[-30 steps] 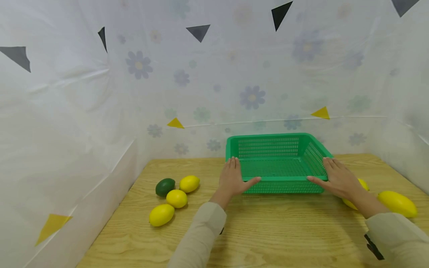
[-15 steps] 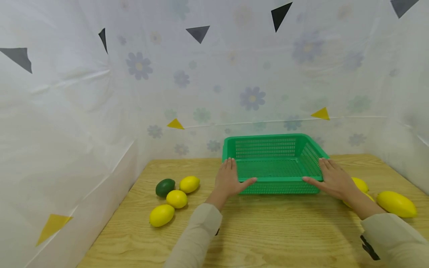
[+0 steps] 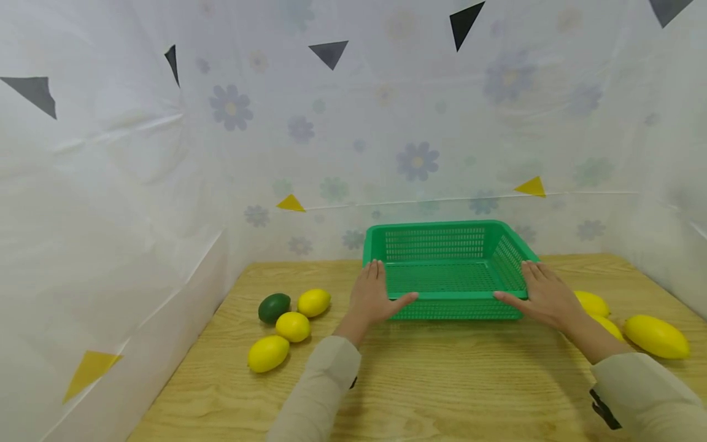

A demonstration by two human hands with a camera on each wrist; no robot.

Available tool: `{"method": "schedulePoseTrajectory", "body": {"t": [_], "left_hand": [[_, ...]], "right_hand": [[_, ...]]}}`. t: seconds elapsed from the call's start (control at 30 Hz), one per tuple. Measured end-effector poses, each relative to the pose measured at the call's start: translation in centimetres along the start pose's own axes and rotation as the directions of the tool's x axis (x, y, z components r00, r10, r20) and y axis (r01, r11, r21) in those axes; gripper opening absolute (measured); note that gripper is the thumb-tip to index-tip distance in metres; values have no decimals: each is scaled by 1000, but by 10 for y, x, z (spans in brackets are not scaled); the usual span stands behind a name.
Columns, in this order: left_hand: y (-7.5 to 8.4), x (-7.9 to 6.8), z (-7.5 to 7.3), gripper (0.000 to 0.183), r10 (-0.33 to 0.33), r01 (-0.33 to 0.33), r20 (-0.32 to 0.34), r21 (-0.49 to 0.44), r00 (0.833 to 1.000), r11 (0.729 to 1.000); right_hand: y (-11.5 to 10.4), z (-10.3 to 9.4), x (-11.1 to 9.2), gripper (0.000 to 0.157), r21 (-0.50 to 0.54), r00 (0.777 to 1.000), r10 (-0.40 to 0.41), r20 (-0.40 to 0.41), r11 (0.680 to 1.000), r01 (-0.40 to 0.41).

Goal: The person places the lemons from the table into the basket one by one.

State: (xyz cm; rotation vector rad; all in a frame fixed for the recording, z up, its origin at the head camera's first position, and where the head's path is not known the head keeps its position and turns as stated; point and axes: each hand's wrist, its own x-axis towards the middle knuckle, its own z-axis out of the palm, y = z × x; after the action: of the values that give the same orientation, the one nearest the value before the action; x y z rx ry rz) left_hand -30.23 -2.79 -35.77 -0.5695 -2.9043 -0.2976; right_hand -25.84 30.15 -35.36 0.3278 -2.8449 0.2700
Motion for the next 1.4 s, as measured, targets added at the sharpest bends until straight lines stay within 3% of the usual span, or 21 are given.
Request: {"method": "schedulePoseTrajectory", "body": {"t": [0.43, 0.73, 1.4], "left_hand": [[-8, -4, -2, 106, -3, 3, 7, -29, 1000, 1000], [-10, -4, -3, 99, -18, 18, 27, -5, 999, 1000], [-22, -10, -5, 99, -1, 1, -3, -17, 1000, 1000]], "right_hand": [[-6, 4, 2, 96, -24, 1000, -7, -16, 1000, 7], [-10, 4, 2, 96, -8, 1000, -2, -12, 1000, 2], [-23, 2, 4, 96, 11, 1000, -13, -9, 1000, 14]]}}
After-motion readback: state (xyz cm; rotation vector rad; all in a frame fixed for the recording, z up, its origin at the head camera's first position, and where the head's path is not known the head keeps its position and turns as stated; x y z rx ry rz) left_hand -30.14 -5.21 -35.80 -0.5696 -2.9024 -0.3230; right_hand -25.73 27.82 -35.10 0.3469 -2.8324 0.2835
